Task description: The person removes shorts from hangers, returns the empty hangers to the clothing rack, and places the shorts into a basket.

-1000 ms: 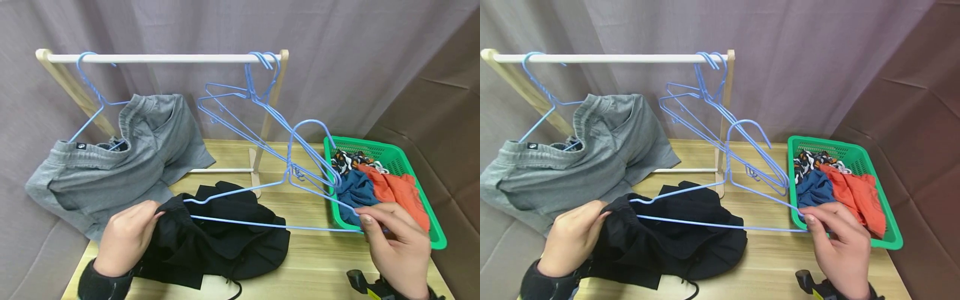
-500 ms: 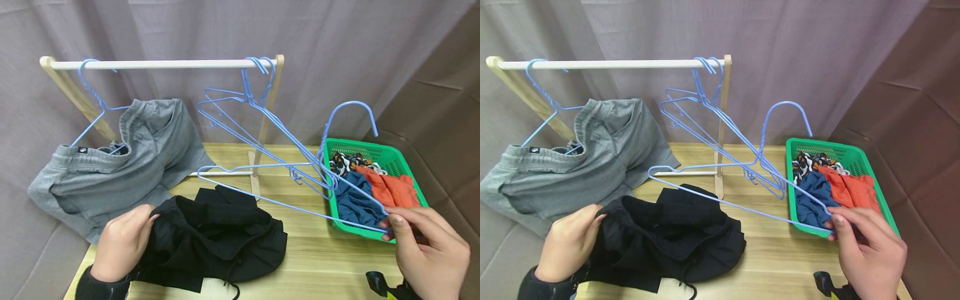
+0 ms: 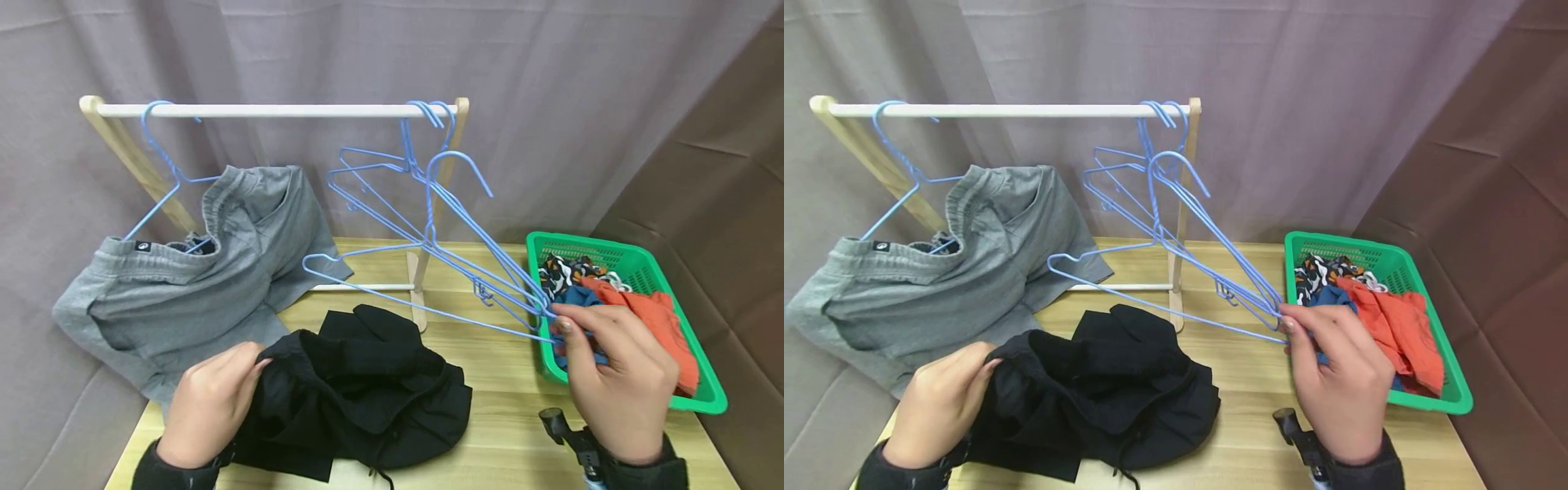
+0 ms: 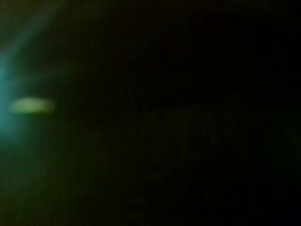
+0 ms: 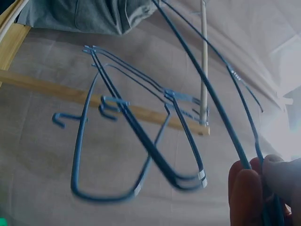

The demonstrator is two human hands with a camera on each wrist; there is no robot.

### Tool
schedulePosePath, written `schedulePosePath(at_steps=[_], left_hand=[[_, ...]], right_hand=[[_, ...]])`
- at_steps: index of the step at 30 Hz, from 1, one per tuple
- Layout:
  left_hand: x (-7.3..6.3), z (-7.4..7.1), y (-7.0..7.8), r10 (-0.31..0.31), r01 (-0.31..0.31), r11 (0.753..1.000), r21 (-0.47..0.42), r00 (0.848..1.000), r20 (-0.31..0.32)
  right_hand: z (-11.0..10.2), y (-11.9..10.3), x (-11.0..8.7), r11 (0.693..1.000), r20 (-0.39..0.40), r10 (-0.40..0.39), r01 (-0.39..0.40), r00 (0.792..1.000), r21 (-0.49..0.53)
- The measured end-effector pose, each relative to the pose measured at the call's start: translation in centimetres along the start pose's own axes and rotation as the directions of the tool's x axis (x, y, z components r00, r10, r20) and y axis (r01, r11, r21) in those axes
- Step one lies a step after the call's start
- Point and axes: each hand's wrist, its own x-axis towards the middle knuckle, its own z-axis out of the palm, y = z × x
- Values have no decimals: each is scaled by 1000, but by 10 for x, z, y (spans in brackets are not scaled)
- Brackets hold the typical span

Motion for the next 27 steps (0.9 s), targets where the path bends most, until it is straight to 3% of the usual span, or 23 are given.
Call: schedulePosePath(at_steps=[8,12,22,27], left_hand=[[-2,4,-2,26,-27,999,-20,999,-40],[-3,5,-3,12,-13,1000,-29,999,-33],[-6,13,-5,-28,29,997,-74,999,16],[-6,18,-6,2,-2,997,-78,1000,-3]], right_hand=[[26,1,7,985,88,-102,113,991,-130],[38,-2,15,971,109,-138,156,984,-178],[66,-7,38,956,207,-135,182,969,-232],[77,-13,47,960,212,-118,166,970,-224]])
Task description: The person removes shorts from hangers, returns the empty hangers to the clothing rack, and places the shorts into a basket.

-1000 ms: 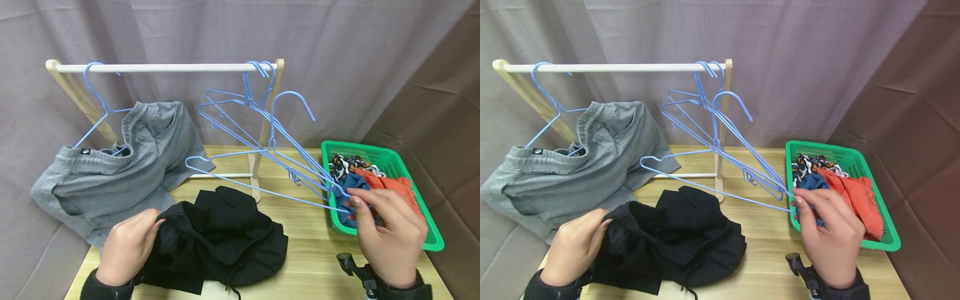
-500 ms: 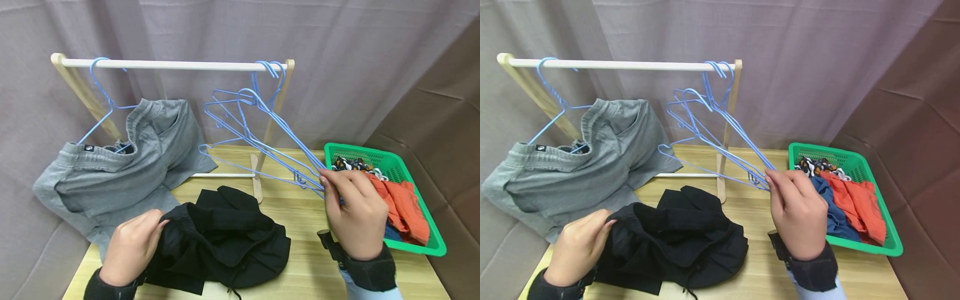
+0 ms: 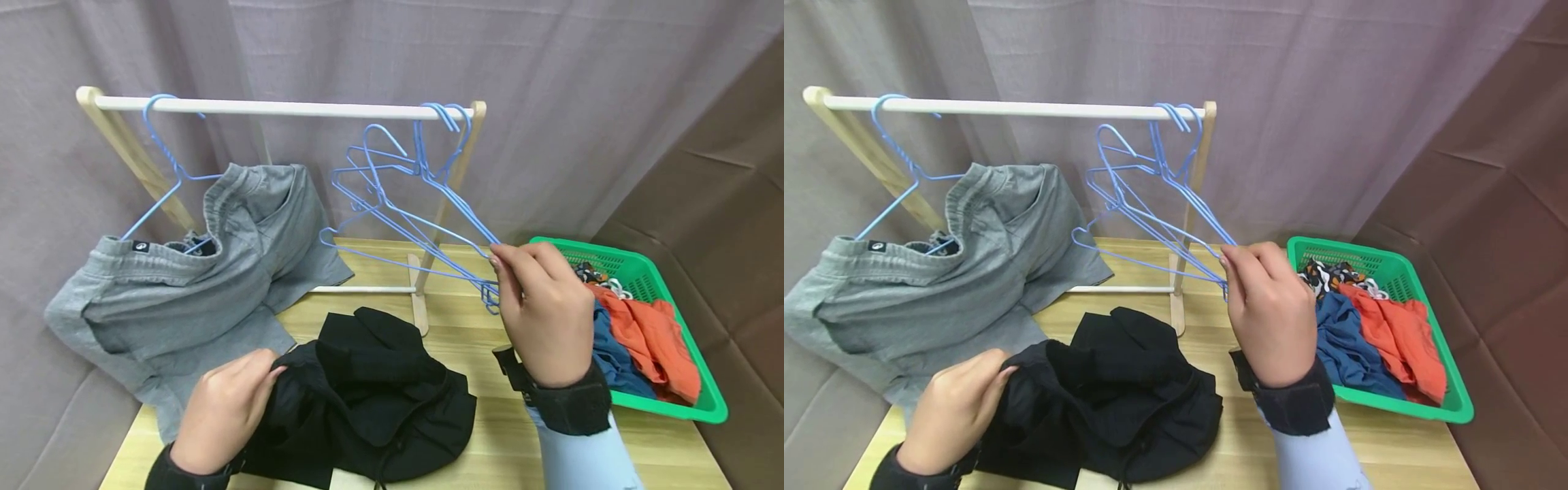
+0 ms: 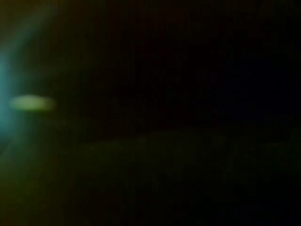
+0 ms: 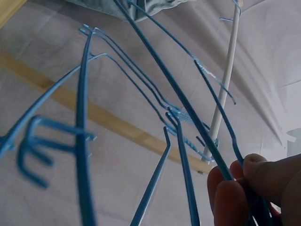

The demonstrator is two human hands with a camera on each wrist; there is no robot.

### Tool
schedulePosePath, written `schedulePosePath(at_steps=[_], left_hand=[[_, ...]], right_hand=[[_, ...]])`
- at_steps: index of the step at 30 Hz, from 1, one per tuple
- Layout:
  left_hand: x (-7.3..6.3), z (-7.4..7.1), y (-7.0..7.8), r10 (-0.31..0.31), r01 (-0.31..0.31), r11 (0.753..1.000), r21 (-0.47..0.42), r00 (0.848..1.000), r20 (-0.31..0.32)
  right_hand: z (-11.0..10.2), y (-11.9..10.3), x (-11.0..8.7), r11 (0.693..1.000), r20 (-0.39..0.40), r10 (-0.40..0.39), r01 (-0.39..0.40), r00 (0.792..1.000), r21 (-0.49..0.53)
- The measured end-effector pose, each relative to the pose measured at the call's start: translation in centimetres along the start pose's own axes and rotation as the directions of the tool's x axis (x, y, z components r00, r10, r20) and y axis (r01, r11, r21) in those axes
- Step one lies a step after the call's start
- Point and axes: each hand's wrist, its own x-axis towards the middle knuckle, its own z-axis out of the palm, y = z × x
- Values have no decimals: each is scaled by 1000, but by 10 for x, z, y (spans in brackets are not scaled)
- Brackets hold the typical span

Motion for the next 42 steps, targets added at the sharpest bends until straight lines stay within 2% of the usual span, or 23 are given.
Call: schedulePosePath(at_steps=[5,9,14,21,24,28,33,38,42], left_hand=[[2,4,1,31,-31,999,-11,999,-11],[0,7,2,20,-19,999,-26,1000,8],[-3,10,5,9,-7,999,-42,999,37],[-4,15,11,19,-16,998,-61,999,50],[-4,16,13,18,-13,998,-69,998,61],[-3,18,15,15,-11,998,-66,998,60],[-3,25,16,5,-3,1000,-21,996,85],[-4,34,18,-28,27,1000,7,991,131],[-7,41,17,-54,55,998,-3,986,160]], right_hand=[[4,-4,13,1000,28,4,-3,1000,-20],[10,-6,24,999,46,-14,16,999,-33],[18,-8,34,1000,18,8,-7,1000,-28],[23,-7,39,996,20,7,-5,1000,-92],[24,-8,41,996,-22,24,-26,999,-85],[22,-10,38,997,-95,40,-45,995,-55],[18,-14,22,998,-141,56,-62,988,-34],[17,-15,8,996,-146,80,-85,986,-27],[16,-14,0,996,-123,87,-90,989,-20]])
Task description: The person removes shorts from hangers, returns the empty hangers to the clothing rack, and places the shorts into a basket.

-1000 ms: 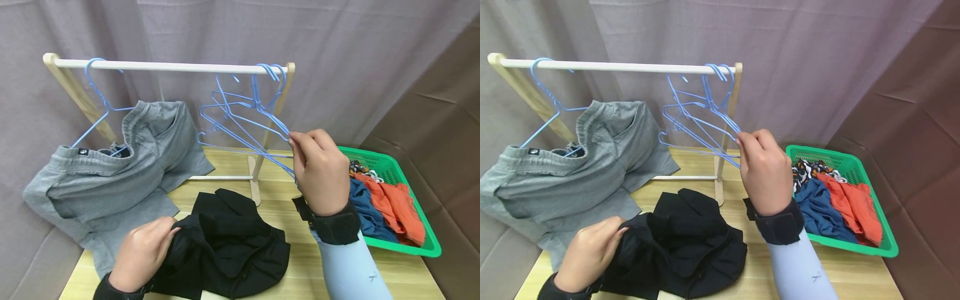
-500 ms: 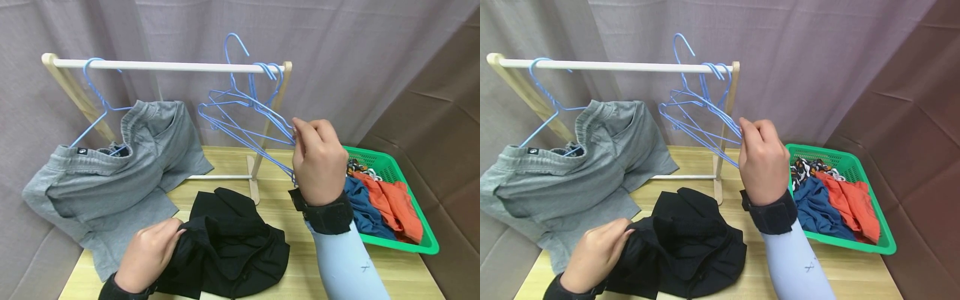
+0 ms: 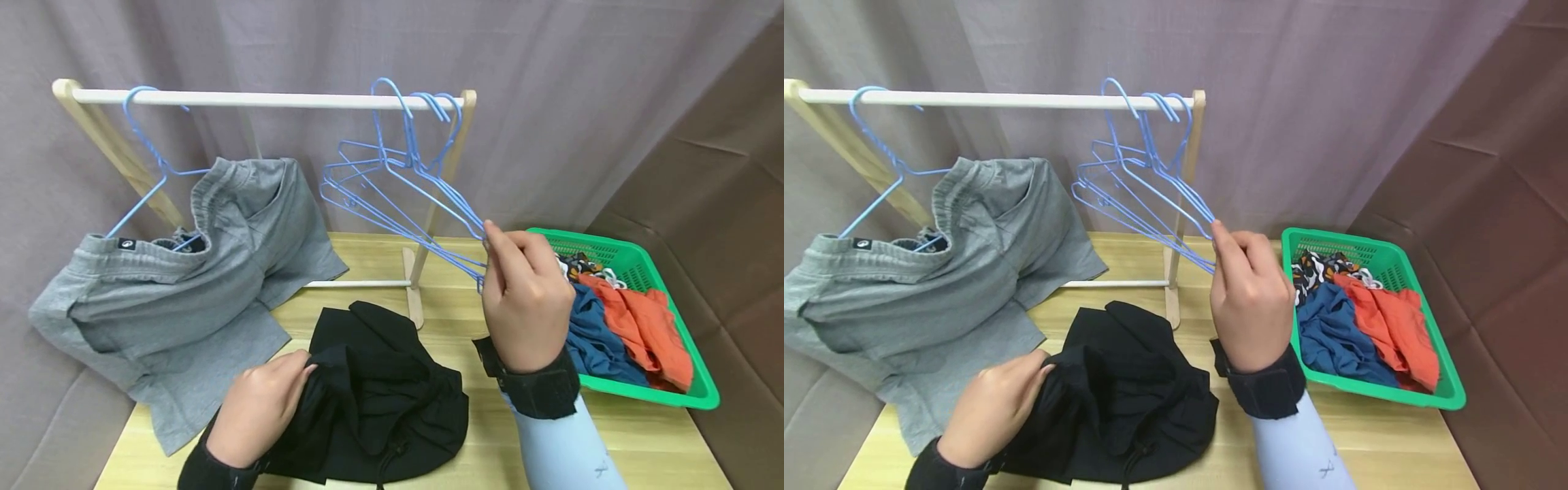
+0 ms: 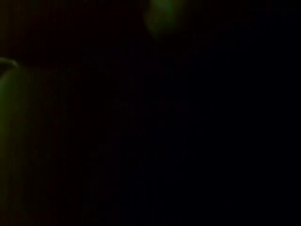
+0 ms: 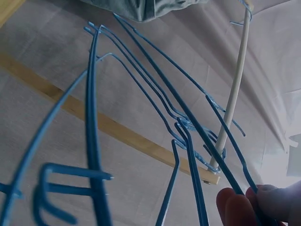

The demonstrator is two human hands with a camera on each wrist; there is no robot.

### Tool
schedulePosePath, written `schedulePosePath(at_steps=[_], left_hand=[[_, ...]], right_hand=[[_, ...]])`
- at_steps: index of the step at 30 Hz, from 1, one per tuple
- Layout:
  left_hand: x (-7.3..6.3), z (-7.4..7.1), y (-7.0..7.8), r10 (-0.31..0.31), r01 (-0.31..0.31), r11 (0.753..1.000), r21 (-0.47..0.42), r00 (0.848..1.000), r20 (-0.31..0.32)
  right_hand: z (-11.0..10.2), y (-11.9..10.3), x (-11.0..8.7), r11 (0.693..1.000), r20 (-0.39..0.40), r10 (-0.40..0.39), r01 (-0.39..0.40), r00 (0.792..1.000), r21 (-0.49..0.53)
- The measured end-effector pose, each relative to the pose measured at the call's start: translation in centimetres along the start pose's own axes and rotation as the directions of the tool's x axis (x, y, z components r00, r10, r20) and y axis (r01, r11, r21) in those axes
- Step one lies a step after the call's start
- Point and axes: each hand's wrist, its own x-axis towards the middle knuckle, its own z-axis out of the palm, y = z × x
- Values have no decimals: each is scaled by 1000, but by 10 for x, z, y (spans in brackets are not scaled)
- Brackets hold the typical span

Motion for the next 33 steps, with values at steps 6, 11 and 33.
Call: schedulePosePath(at_steps=[6,11,33], left_hand=[[-1,16,-5,-62,62,998,-3,995,82],[-4,35,-5,-147,142,989,40,968,204],[-21,93,12,-167,180,984,14,881,443]], right_hand=[[-5,3,-10,1000,58,6,-7,998,17],[-11,5,-16,1000,88,-4,1,996,29],[-7,66,-169,902,692,390,-402,608,-155]])
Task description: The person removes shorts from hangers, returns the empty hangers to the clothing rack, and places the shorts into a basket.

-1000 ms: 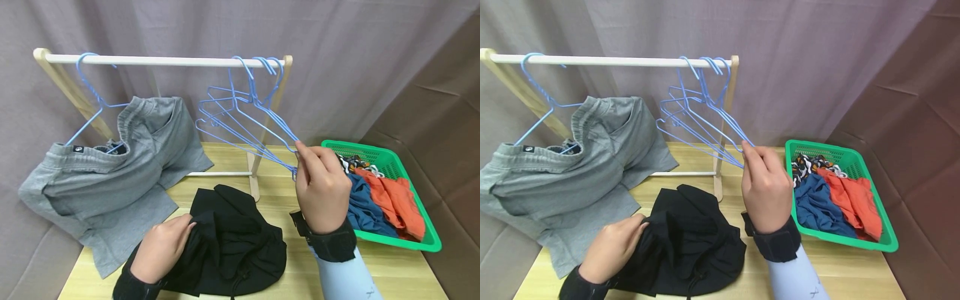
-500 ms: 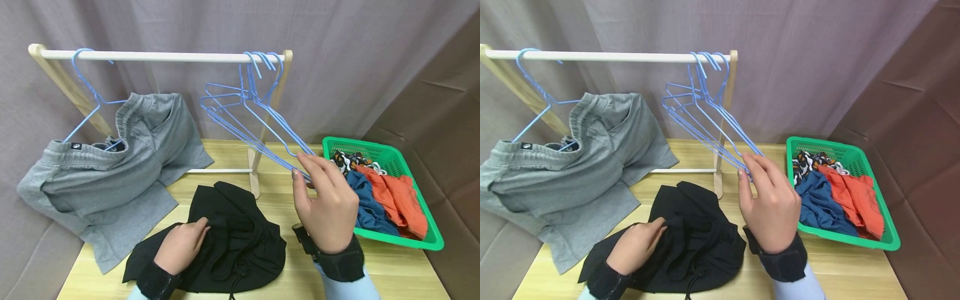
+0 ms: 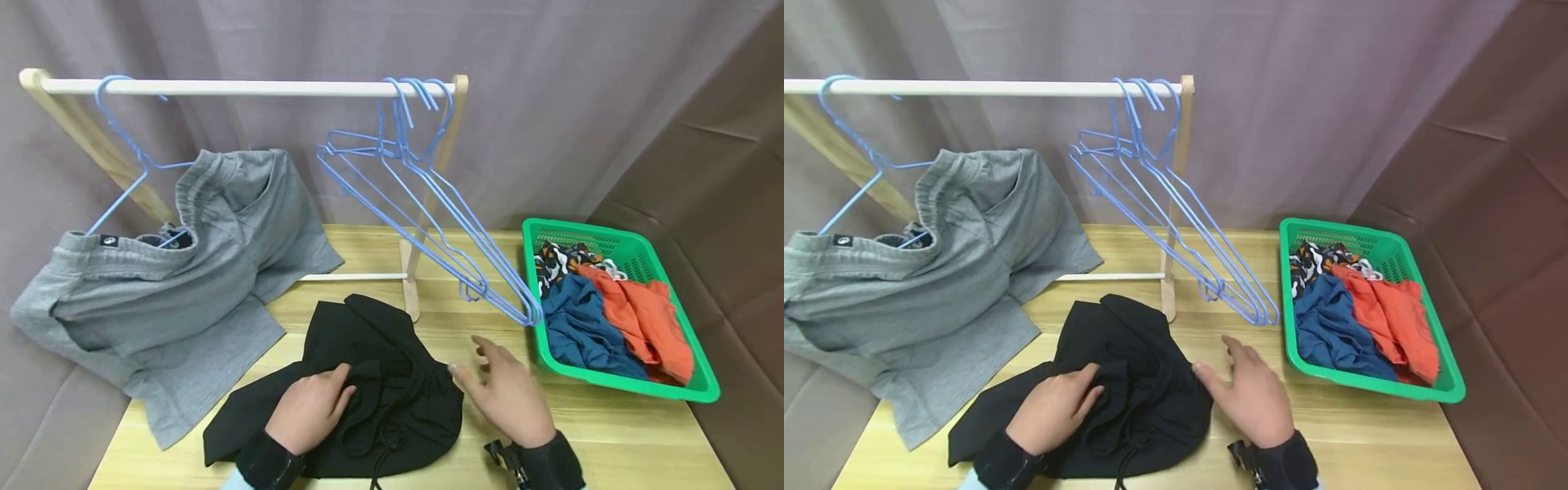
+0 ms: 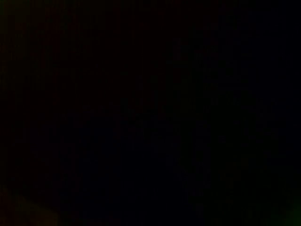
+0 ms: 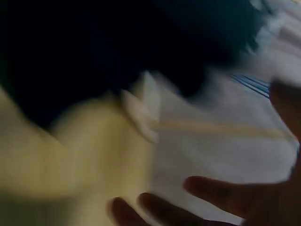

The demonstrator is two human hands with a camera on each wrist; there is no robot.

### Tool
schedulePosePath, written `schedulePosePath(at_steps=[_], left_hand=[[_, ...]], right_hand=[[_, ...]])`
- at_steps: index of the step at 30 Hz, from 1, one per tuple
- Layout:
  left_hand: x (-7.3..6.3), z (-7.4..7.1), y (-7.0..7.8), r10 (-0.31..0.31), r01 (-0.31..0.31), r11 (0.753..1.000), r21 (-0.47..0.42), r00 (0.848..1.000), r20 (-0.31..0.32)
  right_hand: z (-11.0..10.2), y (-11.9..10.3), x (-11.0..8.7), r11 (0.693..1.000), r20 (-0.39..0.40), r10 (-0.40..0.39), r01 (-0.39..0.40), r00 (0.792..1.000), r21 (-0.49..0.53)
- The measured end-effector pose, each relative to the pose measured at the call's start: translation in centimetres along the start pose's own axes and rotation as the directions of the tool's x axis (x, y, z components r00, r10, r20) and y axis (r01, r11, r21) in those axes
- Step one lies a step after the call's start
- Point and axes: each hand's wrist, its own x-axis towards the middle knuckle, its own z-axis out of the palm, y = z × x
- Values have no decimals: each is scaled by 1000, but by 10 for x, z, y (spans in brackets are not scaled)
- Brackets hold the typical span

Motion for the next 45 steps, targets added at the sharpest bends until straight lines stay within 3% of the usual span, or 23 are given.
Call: schedulePosePath(at_steps=[2,4,7,12,15,18,20,21,23,25,27,29,31,33,37,40,43,45], left_hand=[[-1,3,0,8,-8,1000,3,1000,-5],[-1,6,1,19,-19,1000,-1,1000,-6],[1,11,5,37,-37,999,-11,999,17],[5,19,17,61,-59,998,-30,996,60],[6,21,24,71,-62,995,-84,992,104],[5,14,28,88,-65,984,-166,986,138],[3,7,27,107,-84,976,-203,989,107],[2,2,25,114,-96,972,-213,991,75],[0,-8,20,116,-118,971,-210,993,-22],[-3,-19,11,111,-134,975,-179,985,-129],[-6,-28,2,101,-133,981,-143,971,-215],[-9,-35,-7,92,-126,986,-107,957,-274],[-12,-40,-13,84,-113,990,-82,949,-304],[-14,-42,-18,76,-103,992,-73,948,-310],[-16,-43,-22,67,-91,994,-65,950,-304],[-18,-43,-24,57,-81,995,-64,949,-309],[-19,-44,-26,52,-75,995,-62,948,-315],[-20,-44,-27,49,-71,996,-61,948,-314]], right_hand=[[18,2,-2,997,242,71,-75,968,8],[34,-1,-4,992,355,99,-121,930,42],[49,-7,-6,982,402,92,-150,911,114],[59,-5,-5,965,415,-15,-96,910,245],[51,-5,-7,962,342,-28,-68,939,265],[30,-9,-9,973,197,-13,-33,980,227],[12,-12,-9,986,52,-45,36,998,161],[3,-13,-8,990,-24,-77,79,997,115],[-12,-16,-7,985,-170,-164,169,972,18],[-23,-21,-6,971,-277,-240,235,930,-51],[-25,-28,-6,953,-335,-300,297,893,-63],[-19,-36,-7,937,-349,-337,349,875,-28],[-5,-44,-7,918,-308,-362,394,880,45],[13,-49,-9,907,-217,-385,411,897,90],[48,-55,-6,922,30,-386,386,922,-9],[67,-55,3,921,165,-347,369,923,-128],[83,-56,13,933,276,-282,330,919,-146],[93,-58,18,940,361,-233,305,903,-154]])
